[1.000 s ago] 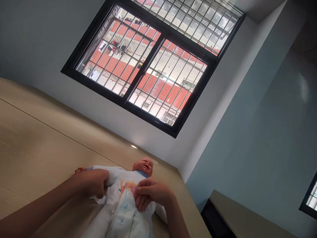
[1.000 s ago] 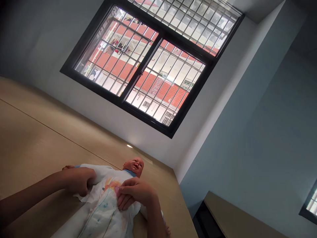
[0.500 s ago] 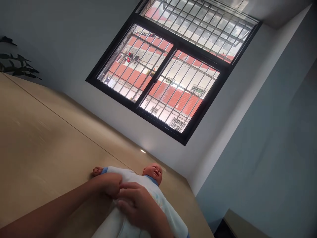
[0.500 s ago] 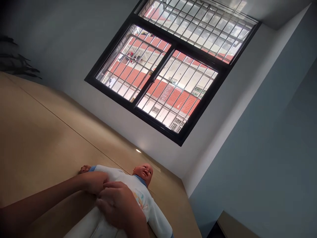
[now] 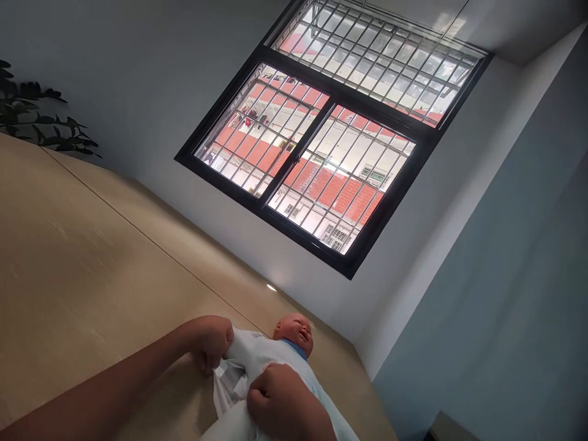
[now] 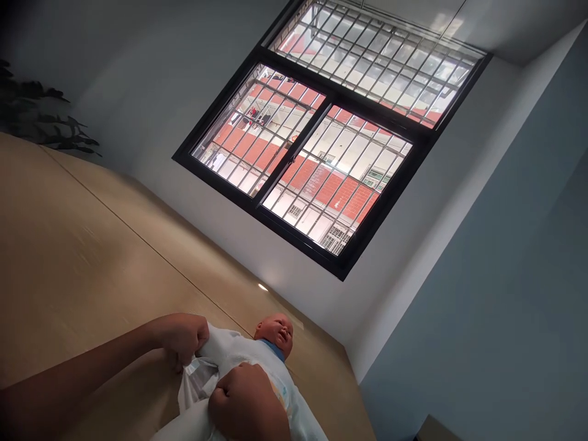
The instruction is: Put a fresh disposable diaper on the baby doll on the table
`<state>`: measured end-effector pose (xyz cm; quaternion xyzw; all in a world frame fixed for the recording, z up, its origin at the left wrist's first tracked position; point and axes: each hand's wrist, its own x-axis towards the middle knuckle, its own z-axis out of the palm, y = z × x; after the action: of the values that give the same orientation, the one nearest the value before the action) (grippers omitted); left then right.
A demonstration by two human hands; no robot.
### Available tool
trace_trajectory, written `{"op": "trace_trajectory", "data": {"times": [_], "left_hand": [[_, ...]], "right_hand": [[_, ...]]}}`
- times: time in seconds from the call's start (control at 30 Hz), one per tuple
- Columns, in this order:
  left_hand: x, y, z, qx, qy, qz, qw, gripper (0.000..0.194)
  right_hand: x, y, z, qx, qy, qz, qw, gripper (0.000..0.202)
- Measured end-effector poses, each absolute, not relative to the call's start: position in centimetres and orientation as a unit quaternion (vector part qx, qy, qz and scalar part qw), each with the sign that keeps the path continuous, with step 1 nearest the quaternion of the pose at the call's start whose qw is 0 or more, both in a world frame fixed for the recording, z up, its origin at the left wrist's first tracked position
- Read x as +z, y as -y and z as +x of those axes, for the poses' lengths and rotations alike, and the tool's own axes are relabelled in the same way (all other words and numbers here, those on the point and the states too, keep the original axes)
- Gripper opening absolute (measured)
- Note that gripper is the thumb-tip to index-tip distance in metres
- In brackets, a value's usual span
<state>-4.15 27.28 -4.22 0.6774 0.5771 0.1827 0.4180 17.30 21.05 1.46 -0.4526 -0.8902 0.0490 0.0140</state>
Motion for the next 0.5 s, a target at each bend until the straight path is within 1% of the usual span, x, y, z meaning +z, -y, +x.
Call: {"op": "trace_trajectory", "data": {"times": [0.17,0.27,0.33,0.4,0.5], "left_hand": [[-3.3,-26.9,-4.2,0.184,-0.569,0.641,0.482,0.023],[-3.1,-26.4,-4.6,0.210,-0.543,0.635,0.507,0.021],[-2.9,-26.2,-4.7,0.236,-0.520,0.632,0.524,0.019],[-2.9,-26.3,-4.7,0.259,-0.496,0.627,0.542,0.018],[-3.1,-26.7,-4.5,0.281,-0.468,0.619,0.565,0.017]], "right_hand": [[2.5,-20.7,18.0,0.065,0.875,-0.480,-0.003,0.030],[2.9,-20.4,18.0,0.098,0.895,-0.435,0.016,0.033],[3.1,-20.4,18.1,0.149,0.909,-0.388,0.044,0.036],[3.3,-20.7,18.4,0.178,0.905,-0.375,0.089,0.036],[3.4,-21.4,19.0,0.166,0.883,-0.399,0.181,0.029]]}}
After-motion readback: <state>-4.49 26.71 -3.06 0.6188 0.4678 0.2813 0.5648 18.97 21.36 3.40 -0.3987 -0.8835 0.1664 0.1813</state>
